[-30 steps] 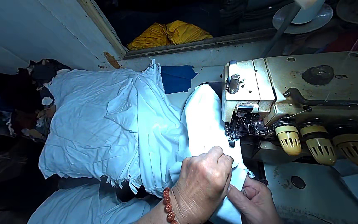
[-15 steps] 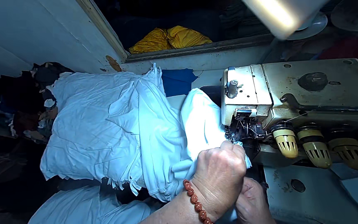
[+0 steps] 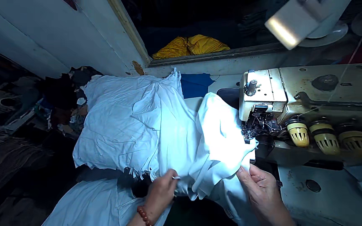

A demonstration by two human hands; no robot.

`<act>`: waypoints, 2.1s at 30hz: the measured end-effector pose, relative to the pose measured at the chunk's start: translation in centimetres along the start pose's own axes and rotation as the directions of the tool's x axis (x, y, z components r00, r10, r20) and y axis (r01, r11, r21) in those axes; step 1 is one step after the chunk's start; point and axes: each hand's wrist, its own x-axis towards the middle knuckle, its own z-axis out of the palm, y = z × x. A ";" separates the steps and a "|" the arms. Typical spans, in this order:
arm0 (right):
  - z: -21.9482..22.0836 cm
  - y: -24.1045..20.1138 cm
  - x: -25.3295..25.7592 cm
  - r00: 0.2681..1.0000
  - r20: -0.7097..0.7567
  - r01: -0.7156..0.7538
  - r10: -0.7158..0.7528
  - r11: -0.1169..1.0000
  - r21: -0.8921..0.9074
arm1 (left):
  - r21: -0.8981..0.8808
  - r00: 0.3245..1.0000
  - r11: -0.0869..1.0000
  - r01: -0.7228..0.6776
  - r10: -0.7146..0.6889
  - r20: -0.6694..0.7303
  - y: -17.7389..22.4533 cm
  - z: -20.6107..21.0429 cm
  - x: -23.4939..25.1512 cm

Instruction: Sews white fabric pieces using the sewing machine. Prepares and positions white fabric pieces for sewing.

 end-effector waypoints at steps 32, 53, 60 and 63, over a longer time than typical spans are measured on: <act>-3.6 1.0 -5.9 0.994 -0.025 -0.108 0.105 0.982 -0.153 | -0.051 0.730 0.806 -0.590 0.505 -0.460 9.7 -1.5 6.3; -3.3 -1.5 -1.6 0.996 -0.032 -0.081 0.079 0.994 -0.074 | 0.073 0.589 0.592 -0.803 0.806 -0.055 16.0 -0.1 7.9; -2.8 -2.2 -0.4 0.996 -0.027 -0.090 0.087 0.989 -0.120 | 0.113 0.708 0.710 -0.696 0.704 -0.060 16.3 -0.6 8.1; -2.9 -2.2 -1.3 0.994 -0.019 -0.105 0.104 0.989 -0.107 | 0.154 0.672 0.674 -0.722 0.737 -0.076 16.4 -0.4 7.7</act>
